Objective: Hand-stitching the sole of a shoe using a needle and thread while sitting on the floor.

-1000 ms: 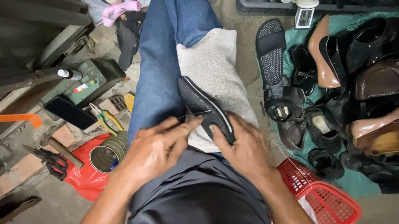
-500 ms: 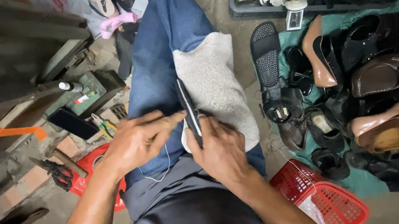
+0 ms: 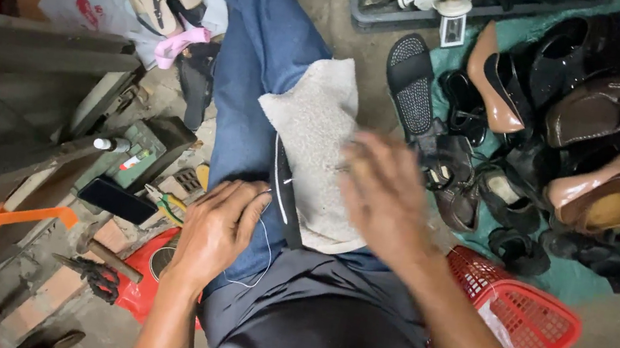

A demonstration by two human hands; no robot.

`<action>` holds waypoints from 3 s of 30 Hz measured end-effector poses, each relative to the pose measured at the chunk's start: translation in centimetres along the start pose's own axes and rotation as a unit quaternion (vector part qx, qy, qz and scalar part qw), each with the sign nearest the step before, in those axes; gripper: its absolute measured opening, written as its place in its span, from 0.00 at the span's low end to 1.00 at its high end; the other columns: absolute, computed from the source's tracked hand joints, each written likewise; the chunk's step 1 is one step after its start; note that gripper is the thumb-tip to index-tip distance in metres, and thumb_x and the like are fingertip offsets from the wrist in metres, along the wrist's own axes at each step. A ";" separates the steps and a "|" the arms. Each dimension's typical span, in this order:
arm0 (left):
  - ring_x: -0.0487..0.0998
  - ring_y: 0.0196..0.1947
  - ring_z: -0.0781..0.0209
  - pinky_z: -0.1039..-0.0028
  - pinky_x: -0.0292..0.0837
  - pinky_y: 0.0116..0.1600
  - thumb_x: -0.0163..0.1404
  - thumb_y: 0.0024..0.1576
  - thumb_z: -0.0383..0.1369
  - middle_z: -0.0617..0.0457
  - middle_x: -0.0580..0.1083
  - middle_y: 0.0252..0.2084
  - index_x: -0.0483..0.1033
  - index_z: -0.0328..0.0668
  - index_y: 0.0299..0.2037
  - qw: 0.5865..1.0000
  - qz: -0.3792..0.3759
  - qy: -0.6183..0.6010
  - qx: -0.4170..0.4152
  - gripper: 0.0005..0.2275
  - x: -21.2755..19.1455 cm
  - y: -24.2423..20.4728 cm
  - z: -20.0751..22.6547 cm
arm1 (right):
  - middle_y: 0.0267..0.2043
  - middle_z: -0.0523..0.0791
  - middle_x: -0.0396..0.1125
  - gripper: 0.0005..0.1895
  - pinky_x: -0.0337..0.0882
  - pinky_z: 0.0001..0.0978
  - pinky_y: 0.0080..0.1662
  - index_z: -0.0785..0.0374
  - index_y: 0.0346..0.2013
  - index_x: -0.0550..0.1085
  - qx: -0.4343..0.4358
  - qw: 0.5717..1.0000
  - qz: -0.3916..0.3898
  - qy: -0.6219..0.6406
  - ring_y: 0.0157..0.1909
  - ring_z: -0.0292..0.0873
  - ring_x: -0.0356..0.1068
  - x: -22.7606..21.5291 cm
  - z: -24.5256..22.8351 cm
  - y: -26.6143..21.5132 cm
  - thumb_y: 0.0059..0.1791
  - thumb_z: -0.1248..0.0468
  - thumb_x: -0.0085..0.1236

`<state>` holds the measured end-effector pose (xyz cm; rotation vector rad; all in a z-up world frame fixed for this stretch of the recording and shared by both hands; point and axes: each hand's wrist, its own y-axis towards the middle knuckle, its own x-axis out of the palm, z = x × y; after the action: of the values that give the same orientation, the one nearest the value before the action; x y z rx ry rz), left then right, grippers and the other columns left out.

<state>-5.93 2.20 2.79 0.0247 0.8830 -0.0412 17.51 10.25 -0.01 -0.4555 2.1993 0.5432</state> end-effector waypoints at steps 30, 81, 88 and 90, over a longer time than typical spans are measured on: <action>0.81 0.27 0.43 0.58 0.74 0.34 0.59 0.47 0.64 0.49 0.77 0.20 0.78 0.47 0.26 0.947 -0.064 0.120 -0.290 0.26 -0.4 -4.9 -3.1 | 0.44 0.51 0.77 0.21 0.78 0.40 0.32 0.60 0.61 0.72 0.119 0.951 -0.199 0.207 0.36 0.52 0.78 -1.4 -4.2 1.4 0.51 0.67 0.58; 0.80 0.25 0.52 0.65 0.75 0.27 0.58 0.58 0.40 0.57 0.72 0.24 0.79 0.53 0.28 0.973 0.183 0.108 -0.090 0.08 4.7 -1.2 1.1 | 0.17 0.42 0.55 0.22 0.65 0.32 0.25 0.58 0.18 0.67 -0.039 0.997 0.003 0.062 0.24 0.46 0.65 2.7 -2.3 -1.9 0.53 0.52 0.58; 0.80 0.30 0.43 0.55 0.77 0.31 0.57 0.55 0.33 0.52 0.73 0.29 0.81 0.48 0.35 0.982 0.161 0.042 -0.087 0.02 6.0 -0.3 1.0 | 0.15 0.43 0.55 0.24 0.64 0.32 0.24 0.58 0.17 0.65 -0.012 0.997 0.004 0.082 0.22 0.46 0.65 2.6 -2.2 -2.2 0.52 0.52 0.61; 0.81 0.31 0.46 0.63 0.78 0.33 0.57 0.50 0.29 0.56 0.75 0.39 0.77 0.50 0.31 0.971 0.122 -0.164 -0.121 0.03 5.1 -0.4 1.7 | 0.15 0.44 0.58 0.23 0.65 0.33 0.24 0.59 0.18 0.67 0.022 0.992 -0.006 0.125 0.23 0.47 0.67 2.4 -2.1 -2.2 0.51 0.53 0.62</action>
<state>-1.38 1.63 -0.09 -0.0998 0.5448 0.2861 15.83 7.02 -1.18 -0.5364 2.4408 0.4496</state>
